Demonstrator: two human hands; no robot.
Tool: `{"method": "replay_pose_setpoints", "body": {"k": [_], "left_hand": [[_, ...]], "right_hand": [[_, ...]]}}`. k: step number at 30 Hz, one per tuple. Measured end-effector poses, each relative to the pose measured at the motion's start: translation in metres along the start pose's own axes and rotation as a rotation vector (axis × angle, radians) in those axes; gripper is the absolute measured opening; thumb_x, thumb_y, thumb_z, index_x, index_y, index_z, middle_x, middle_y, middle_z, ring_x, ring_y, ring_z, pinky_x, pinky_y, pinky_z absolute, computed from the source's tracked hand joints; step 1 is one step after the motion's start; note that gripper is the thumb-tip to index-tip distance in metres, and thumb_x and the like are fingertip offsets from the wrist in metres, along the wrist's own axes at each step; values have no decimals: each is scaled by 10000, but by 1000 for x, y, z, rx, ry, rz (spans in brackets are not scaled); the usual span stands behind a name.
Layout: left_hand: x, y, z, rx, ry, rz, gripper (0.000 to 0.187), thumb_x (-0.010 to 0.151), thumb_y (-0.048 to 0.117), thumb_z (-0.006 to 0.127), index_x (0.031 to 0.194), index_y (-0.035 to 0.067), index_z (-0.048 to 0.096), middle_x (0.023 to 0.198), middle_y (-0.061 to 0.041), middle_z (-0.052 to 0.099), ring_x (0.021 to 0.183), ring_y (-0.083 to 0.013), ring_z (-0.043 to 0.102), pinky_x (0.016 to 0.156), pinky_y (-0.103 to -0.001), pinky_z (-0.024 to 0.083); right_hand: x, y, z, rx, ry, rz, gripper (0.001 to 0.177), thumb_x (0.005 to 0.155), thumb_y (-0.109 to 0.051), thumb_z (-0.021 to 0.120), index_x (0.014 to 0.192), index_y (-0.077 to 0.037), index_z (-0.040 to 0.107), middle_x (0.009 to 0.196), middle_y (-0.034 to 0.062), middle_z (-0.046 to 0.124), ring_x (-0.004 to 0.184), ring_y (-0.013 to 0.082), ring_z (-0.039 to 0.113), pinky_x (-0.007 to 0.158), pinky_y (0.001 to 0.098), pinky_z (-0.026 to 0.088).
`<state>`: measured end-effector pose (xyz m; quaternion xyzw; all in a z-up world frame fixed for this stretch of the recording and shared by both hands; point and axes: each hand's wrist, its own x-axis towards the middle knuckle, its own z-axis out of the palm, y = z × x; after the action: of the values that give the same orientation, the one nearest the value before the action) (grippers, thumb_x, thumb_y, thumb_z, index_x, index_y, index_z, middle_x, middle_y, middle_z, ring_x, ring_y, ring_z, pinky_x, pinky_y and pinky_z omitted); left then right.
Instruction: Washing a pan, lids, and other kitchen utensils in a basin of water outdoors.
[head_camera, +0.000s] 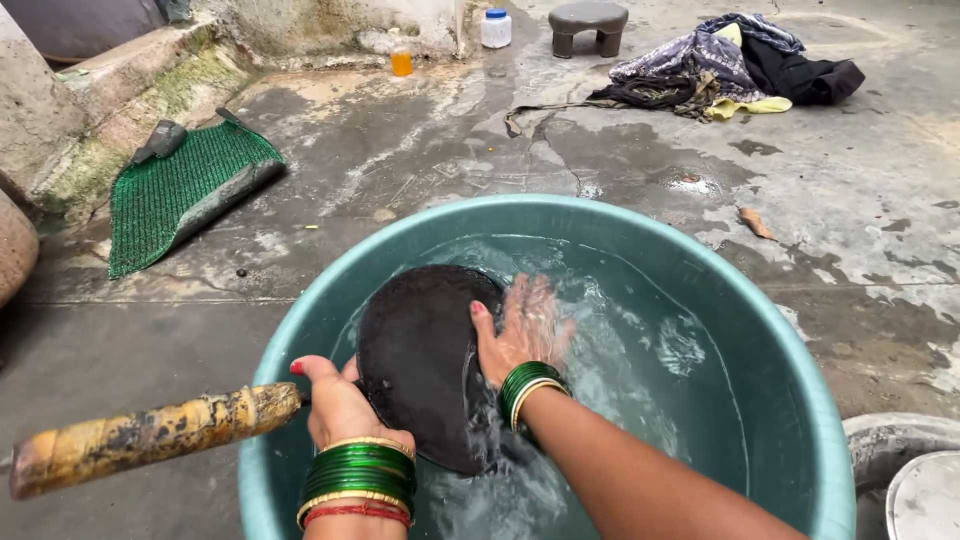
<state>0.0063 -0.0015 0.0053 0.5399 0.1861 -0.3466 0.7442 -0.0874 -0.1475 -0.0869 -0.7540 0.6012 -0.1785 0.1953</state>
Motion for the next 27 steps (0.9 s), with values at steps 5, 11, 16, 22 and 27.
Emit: {"method": "replay_pose_setpoints", "body": {"k": [5, 11, 16, 22, 27], "left_hand": [[18, -10, -3, -164, -261, 63, 834, 969, 689, 296, 1238, 25, 724, 1291, -116, 741, 1202, -270, 676, 1079, -404, 505], [51, -24, -1, -195, -557, 74, 780, 963, 693, 344, 1216, 33, 674, 1239, -92, 728, 1183, -238, 657, 1073, -395, 484], [72, -31, 1, -347, -750, -75, 600, 979, 678, 489, 1127, 112, 619, 1085, -33, 639, 1020, -214, 609, 957, -465, 503], [74, -34, 3, -243, -808, -130, 440, 1008, 490, 624, 1184, 88, 625, 1192, -90, 635, 1063, -266, 602, 919, -486, 461], [55, -33, 13, 93, -376, 111, 610, 814, 127, 772, 1387, 141, 565, 1266, 8, 654, 1130, -183, 596, 1009, -476, 422]], "right_hand": [[-4, -11, 30, -54, -158, -22, 947, 948, -745, 199, 1630, -142, -63, 1693, 175, -82, 1561, 322, -107, 1217, 533, -85], [-38, -54, 20, 179, -300, -401, 878, 977, -688, 164, 1632, -108, 100, 1715, 165, 28, 1592, 299, 1, 1248, 484, 10], [-41, -52, 24, 436, -415, -629, 761, 999, -546, 157, 1623, -110, 161, 1724, 126, 89, 1584, 266, 32, 1227, 477, 24], [-9, -15, 7, 1321, -427, -12, 475, 974, -280, 488, 1369, -50, 619, 1296, 145, 707, 1184, 243, 640, 1012, 396, 497], [50, 42, 85, 1412, -268, 391, 234, 1029, -151, 554, 998, 48, 673, 764, 94, 672, 664, 195, 631, 565, 312, 519]]}}
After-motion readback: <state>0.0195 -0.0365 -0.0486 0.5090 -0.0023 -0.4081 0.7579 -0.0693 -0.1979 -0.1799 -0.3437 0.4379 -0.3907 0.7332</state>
